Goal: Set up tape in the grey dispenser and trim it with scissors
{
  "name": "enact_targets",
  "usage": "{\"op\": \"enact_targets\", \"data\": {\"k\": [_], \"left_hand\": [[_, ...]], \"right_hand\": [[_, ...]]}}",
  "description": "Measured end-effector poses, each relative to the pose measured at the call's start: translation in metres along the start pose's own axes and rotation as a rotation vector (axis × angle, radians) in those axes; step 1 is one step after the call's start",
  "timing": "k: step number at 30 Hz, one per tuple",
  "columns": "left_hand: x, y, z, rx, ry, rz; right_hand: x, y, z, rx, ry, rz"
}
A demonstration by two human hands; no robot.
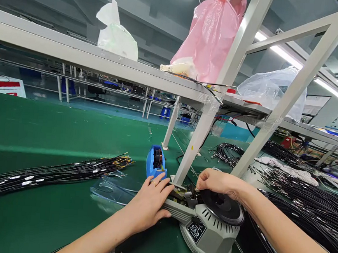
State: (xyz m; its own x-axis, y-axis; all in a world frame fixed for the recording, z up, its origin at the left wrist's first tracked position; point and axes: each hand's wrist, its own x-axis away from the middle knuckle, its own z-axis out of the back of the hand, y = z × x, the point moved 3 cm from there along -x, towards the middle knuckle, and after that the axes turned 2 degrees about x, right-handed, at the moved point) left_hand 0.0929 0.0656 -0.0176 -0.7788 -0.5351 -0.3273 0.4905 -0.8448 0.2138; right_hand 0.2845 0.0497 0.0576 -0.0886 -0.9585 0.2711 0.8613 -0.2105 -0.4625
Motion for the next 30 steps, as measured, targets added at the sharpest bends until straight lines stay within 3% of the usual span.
{"op": "enact_targets", "data": {"k": [10, 30], "left_hand": [[-0.001, 0.004, 0.000, -0.032, 0.018, -0.043], [0.003, 0.011, 0.009, -0.037, 0.021, -0.099]], "right_hand": [[0.007, -0.007, 0.001, 0.095, 0.013, -0.114], [0.014, -0.017, 0.004, 0.277, -0.015, -0.120]]}}
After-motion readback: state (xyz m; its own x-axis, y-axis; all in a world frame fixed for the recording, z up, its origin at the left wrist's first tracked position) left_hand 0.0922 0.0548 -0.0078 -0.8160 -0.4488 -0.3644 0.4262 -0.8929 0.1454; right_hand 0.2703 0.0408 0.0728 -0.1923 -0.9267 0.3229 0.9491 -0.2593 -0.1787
